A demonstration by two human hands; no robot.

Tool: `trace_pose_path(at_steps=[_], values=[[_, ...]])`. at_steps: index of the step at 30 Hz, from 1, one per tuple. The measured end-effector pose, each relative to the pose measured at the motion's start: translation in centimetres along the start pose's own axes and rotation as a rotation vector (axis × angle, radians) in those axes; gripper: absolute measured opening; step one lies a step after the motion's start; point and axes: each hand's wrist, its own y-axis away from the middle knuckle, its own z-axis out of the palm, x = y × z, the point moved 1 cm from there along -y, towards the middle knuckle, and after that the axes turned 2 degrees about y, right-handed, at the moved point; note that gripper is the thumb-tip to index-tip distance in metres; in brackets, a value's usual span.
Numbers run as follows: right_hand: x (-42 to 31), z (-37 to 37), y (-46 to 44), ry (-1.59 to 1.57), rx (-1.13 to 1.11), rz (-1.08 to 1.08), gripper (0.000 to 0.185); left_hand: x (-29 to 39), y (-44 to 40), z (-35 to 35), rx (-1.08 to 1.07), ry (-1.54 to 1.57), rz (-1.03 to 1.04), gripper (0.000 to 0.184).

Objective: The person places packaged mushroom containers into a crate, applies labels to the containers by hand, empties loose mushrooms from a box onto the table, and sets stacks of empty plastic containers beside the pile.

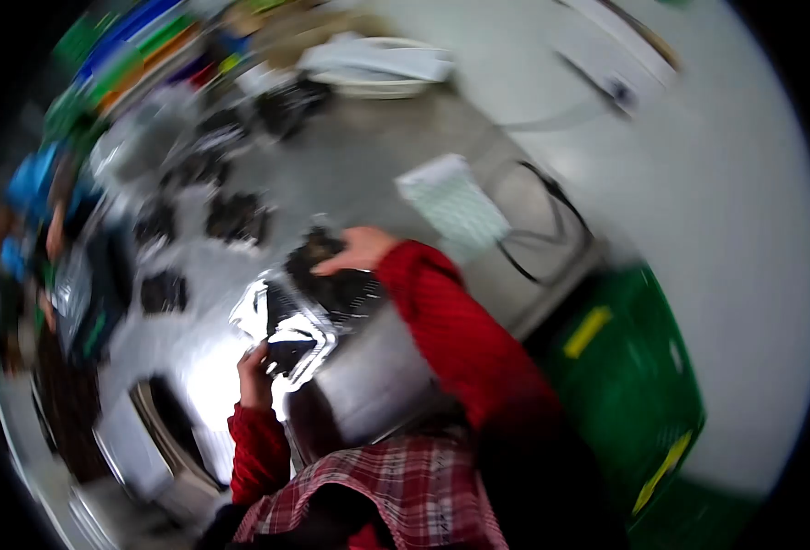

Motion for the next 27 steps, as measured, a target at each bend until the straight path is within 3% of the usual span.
trace_pose_path(at_steps=[2,3,5,6,8,10,12,14,15,16,17,18,19,21,22,24,26,27], values=[[0.0,-0.3,0.8,0.047,0.135,-0.054,0.094,-1.0,-1.2,-1.1,-0.101,0.04,0.04,0.034],[-0.1,-0.4,1.5,-0.063,0.073,-0.104,0.095,-1.0,-1.1,-1.0,-0.122,0.074,0.055,0.036],[1.9,0.2,3.0,-0.106,0.119,-0.055,0.086,-1.5,-0.5,-0.7,-0.201,0.081,0.072,0.039],[3.0,0.5,3.9,-0.263,0.081,-0.051,0.077,-1.9,-0.5,-1.5,-0.256,0.063,0.083,0.039],[5.1,2.4,7.8,-0.651,0.084,-0.067,0.069,-3.1,-0.9,-4.1,-0.17,-0.013,0.088,0.038],[6.7,4.0,10.0,-0.747,0.105,-0.076,0.065,-3.2,-1.0,-6.1,-0.227,0.078,0.069,0.04],[6.0,1.2,16.6,-0.806,0.211,-0.123,0.065,-0.2,5.1,0.8,-0.224,0.038,0.24,0.041],[2.9,-1.6,24.1,-0.946,0.367,-0.281,0.068,4.1,9.7,6.6,-0.386,-0.114,0.305,0.042],[2.4,-3.6,29.0,-1.046,0.384,-0.33,0.068,5.0,9.8,7.1,-0.603,-0.003,0.236,0.043],[3.9,-4.4,31.4,-0.994,0.523,-0.142,0.071,4.9,10.6,9.4,-0.75,0.121,0.171,0.042],[3.8,-6.2,37.7,-1.014,0.58,-0.125,0.068,4.8,11.9,12.2,-0.891,0.237,0.086,0.042],[5.7,-6.5,41.2,-1.163,0.656,-0.21,0.061,3.3,11.8,16.3,-0.942,0.068,0.229,0.04],[9.2,-6.5,44.2,-1.121,0.774,-0.303,0.053,1.8,12.2,21.0,-0.976,-0.092,0.382,0.038],[14.4,-5.7,53.9,-1.117,0.924,-0.099,0.04,-4.6,11.7,29.4,-1.091,-0.142,0.031,0.053],[19.3,-4.0,57.5,-1.106,1.027,-0.19,0.033,-7.4,15.5,35.1,-1.12,-0.241,-0.03,0.044],[26.1,-0.3,63.8,-1.249,1.337,-0.026,0.036,-15.1,18.8,44.5,-1.258,-0.376,-0.037,0.028],[34.7,3.6,68.2,-1.285,1.391,0.068,0.044,-22.6,19.6,50.2,-1.252,-0.396,-0.456,0.031],[36.3,4.6,69.5,-1.361,1.426,0.214,0.049,-25.0,20.9,52.5,-1.235,-0.445,-0.461,0.031]])
